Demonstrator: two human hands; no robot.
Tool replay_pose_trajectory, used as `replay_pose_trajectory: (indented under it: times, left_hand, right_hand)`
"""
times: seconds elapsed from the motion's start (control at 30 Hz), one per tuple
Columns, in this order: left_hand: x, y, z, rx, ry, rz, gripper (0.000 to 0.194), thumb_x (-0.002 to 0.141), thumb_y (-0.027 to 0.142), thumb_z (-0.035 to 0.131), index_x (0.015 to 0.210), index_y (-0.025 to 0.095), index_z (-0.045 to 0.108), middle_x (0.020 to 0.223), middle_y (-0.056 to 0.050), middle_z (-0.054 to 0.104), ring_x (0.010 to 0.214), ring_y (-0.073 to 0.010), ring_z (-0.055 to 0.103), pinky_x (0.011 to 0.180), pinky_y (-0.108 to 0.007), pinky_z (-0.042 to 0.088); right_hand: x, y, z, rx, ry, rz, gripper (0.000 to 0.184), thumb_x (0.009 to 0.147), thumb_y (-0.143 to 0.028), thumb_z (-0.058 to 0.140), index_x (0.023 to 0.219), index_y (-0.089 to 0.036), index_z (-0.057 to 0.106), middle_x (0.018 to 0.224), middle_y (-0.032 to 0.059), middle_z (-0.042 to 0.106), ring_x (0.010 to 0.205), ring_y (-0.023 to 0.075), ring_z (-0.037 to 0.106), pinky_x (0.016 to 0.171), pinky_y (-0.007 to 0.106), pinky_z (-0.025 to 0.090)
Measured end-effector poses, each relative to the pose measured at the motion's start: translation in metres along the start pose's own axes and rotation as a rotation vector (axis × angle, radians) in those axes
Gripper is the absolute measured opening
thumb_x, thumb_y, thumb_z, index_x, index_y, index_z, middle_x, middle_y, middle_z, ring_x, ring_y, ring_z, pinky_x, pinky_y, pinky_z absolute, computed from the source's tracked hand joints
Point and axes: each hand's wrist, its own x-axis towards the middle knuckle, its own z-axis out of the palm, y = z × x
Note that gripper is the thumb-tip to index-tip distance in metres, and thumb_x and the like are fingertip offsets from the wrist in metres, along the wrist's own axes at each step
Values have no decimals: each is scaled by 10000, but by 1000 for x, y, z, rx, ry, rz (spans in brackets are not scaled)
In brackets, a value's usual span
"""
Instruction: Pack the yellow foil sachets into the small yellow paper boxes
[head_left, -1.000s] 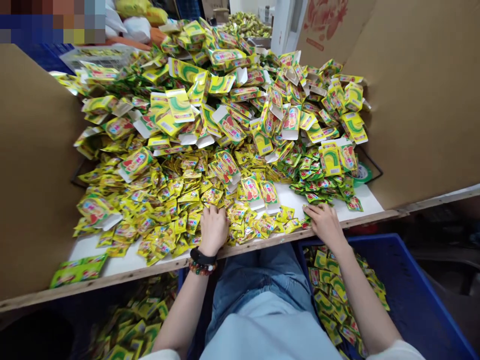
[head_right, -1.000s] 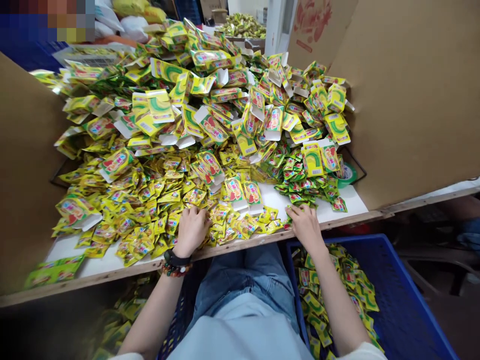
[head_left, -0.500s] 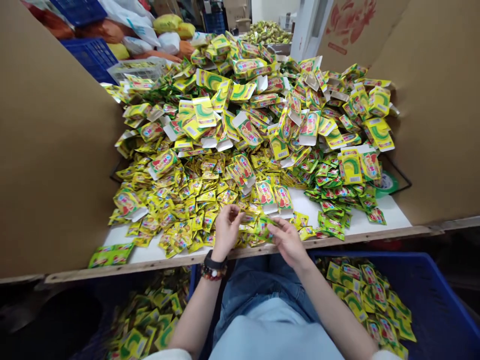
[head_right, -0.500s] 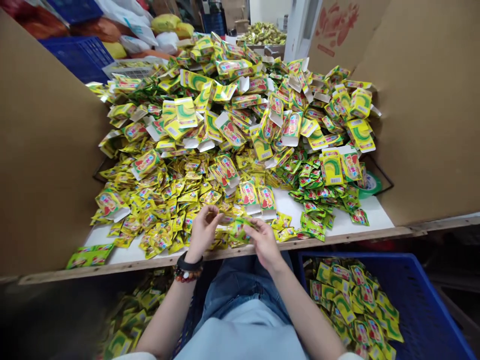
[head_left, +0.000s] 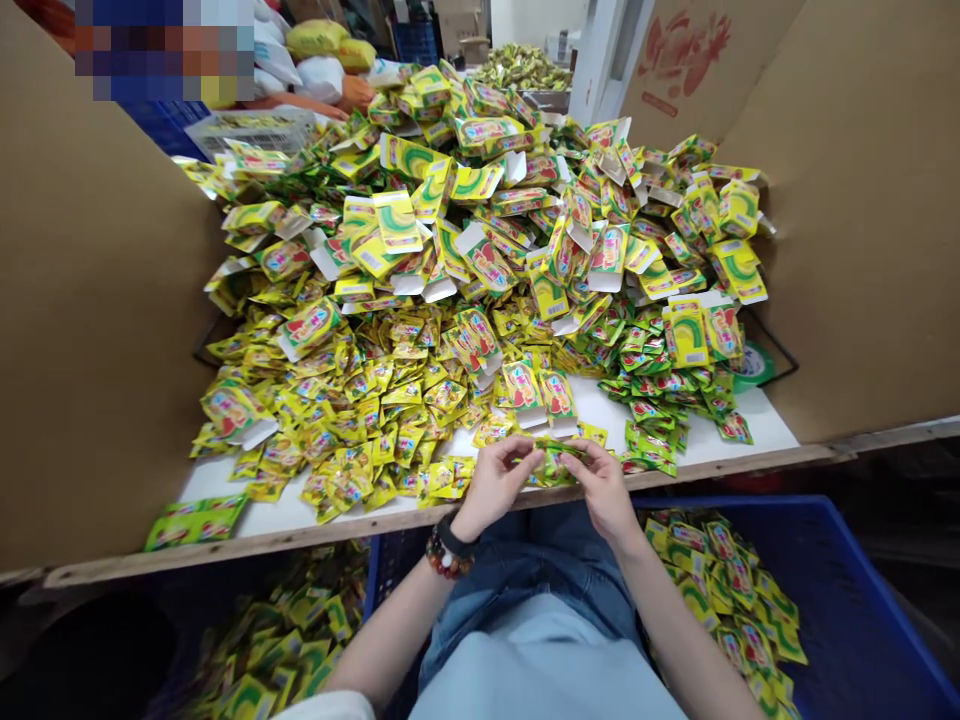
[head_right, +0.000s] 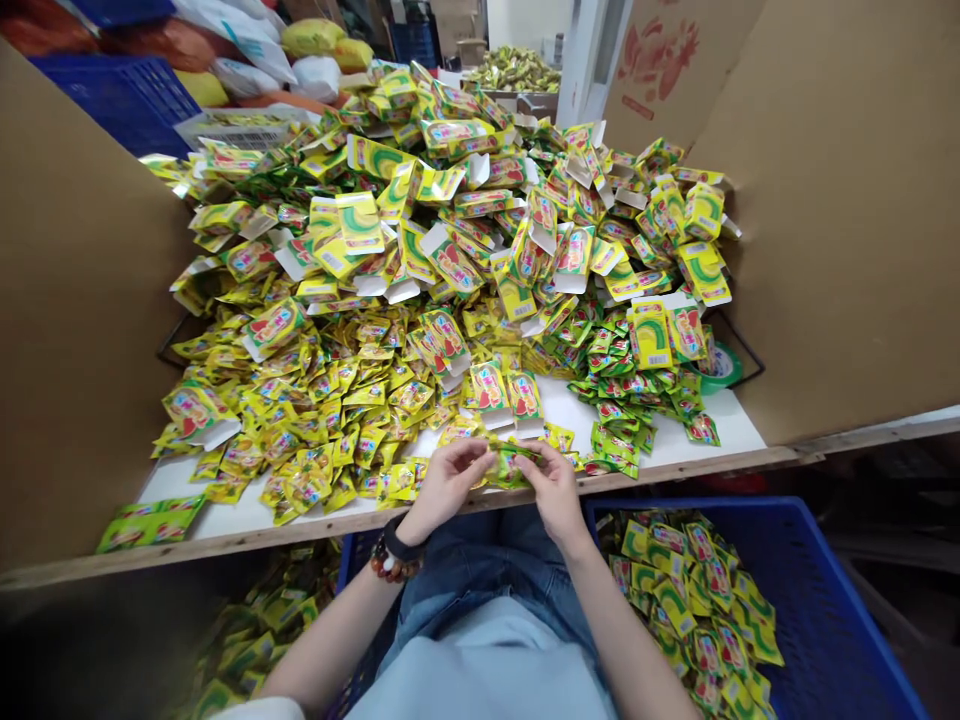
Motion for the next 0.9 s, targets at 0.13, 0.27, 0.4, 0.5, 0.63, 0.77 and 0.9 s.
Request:
replay_pose_trajectory:
  times: [0.13, 0.27, 0.4, 0.5, 0.63, 0.77, 0.9]
  left_hand:
    - [57, 7, -16, 725, -108, 362, 481, 806, 2, 485, 1186, 250, 646, 1368, -112, 556, 1224, -286, 516, 1022, -510, 417]
    - [112, 8, -27, 1134, -425, 564, 533, 778, -32, 497, 1223, 242, 602, 1478, -102, 454, 1366, -324, 378, 1086, -550, 317]
    - [119, 12, -32, 1216, -560, 660, 489, 751, 40, 574, 1232, 126, 556, 1265, -172, 594, 1353, -313, 397, 1114, -482, 284]
    - [91, 20, -35, 1186, -504, 575, 586, 728, 164, 656, 1291, 114, 500, 1130, -158, 625, 1136, -308, 558, 998, -427, 400]
    - [37, 25, -33, 1095, -361, 430, 625, 738, 254, 666, 1328, 185, 472, 1048, -111, 632, 957, -283, 608, 816, -382, 470]
    - [-4, 21, -17, 924, -243, 335, 558, 704, 311, 707, 1225, 194, 544, 1015, -103, 653, 897, -281, 636, 762, -379, 499]
    - [-26, 10, 7, 625, -64, 218, 561, 699, 355, 722, 1201, 181, 541, 1017, -96, 680, 885, -268, 666, 739, -370, 540]
  right_hand:
    - [-6, -2, -33, 53, 147, 30, 311, 640, -399, 828, 842, -196, 704, 641, -33, 641, 525, 112, 565, 486, 248, 544]
    - [-6, -6, -48, 58, 163, 36, 330, 623, -395, 835, 848, -195, 701, 662, -21, 648, 512, 118, 562, 401, 229, 505]
    - [-4, -12, -47, -60, 193, -97, 268, 682, -397, 787, 841, -200, 701, 706, -8, 661, 586, 126, 577, 509, 247, 533]
    - [0, -25, -41, -210, 169, -229, 199, 762, -384, 714, 855, -209, 699, 768, 8, 684, 685, 150, 609, 640, 278, 535]
    - [11, -55, -28, -490, -65, -320, 156, 829, -349, 630, 853, -214, 704, 832, 25, 704, 810, 194, 637, 764, 319, 503]
    - [19, -74, -7, -800, -286, -372, 144, 867, -255, 566, 844, -218, 704, 856, 34, 679, 831, 202, 633, 756, 317, 482]
    - [7, -64, 15, -981, -242, -519, 238, 911, -162, 464, 960, -214, 691, 913, 73, 646, 836, 210, 624, 753, 325, 483]
